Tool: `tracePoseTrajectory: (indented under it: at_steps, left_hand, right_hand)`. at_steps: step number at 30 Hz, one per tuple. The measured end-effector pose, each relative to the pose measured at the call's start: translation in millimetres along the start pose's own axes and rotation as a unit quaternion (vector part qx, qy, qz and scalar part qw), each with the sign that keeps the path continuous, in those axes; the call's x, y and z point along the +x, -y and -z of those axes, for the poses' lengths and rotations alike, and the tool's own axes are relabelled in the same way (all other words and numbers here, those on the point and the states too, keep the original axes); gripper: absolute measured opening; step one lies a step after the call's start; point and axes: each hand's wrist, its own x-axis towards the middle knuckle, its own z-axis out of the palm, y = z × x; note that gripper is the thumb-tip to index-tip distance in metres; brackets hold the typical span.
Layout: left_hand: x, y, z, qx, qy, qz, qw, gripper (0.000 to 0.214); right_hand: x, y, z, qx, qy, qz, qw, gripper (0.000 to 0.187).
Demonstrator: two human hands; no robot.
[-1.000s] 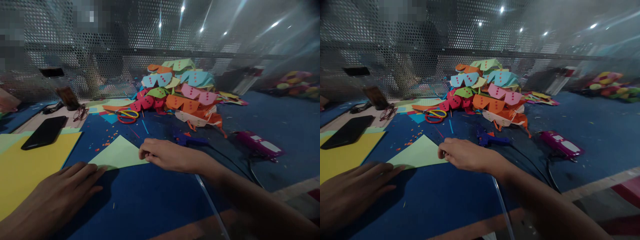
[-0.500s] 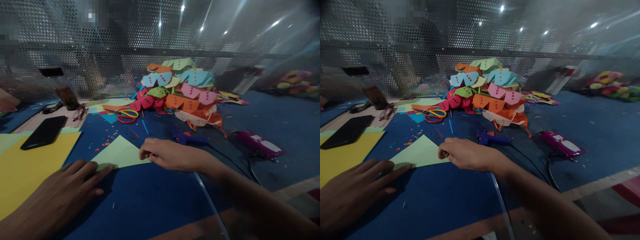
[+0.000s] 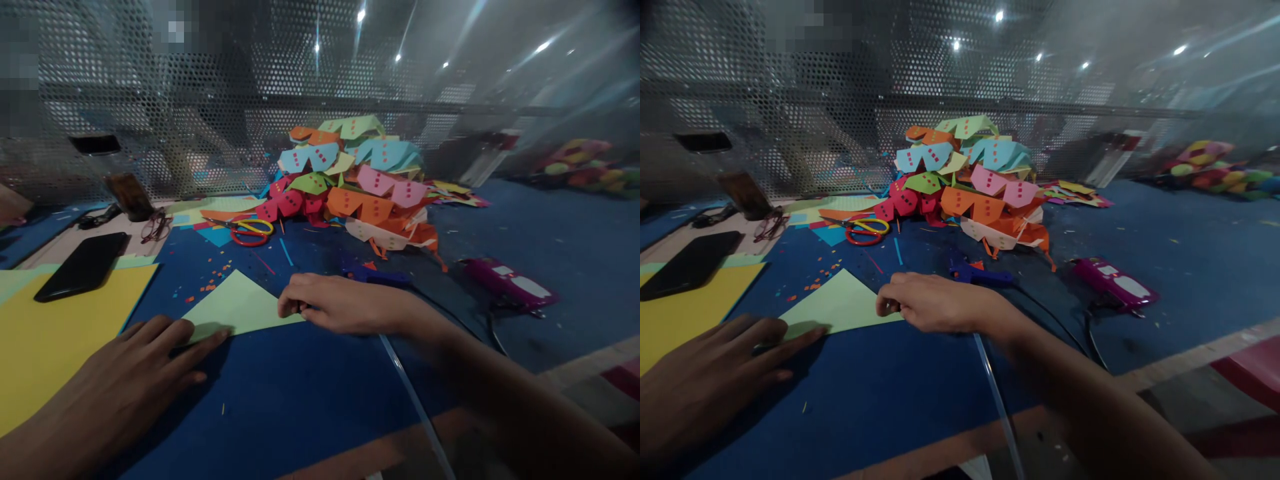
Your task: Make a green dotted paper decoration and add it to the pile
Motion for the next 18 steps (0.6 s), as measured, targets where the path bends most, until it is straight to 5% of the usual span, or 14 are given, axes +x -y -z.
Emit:
tracePoseTrajectory:
  at_steps: [8, 18]
  left_hand:
    - [0.9, -0.5, -1.2, 0.008, -0.007, -0.018, 1.0, 0.044]
    - [-1.0, -0.7, -3.2, 0.01, 0.048, 0.021, 0.999, 0.043]
  right_hand:
    - [-2.5, 0.4, 4.5, -0.001, 0.009, 0.0, 1.0, 0.045]
    - [22.7, 24.6, -29.5, -0.024, -0.112, -0.003, 0.993, 0.007]
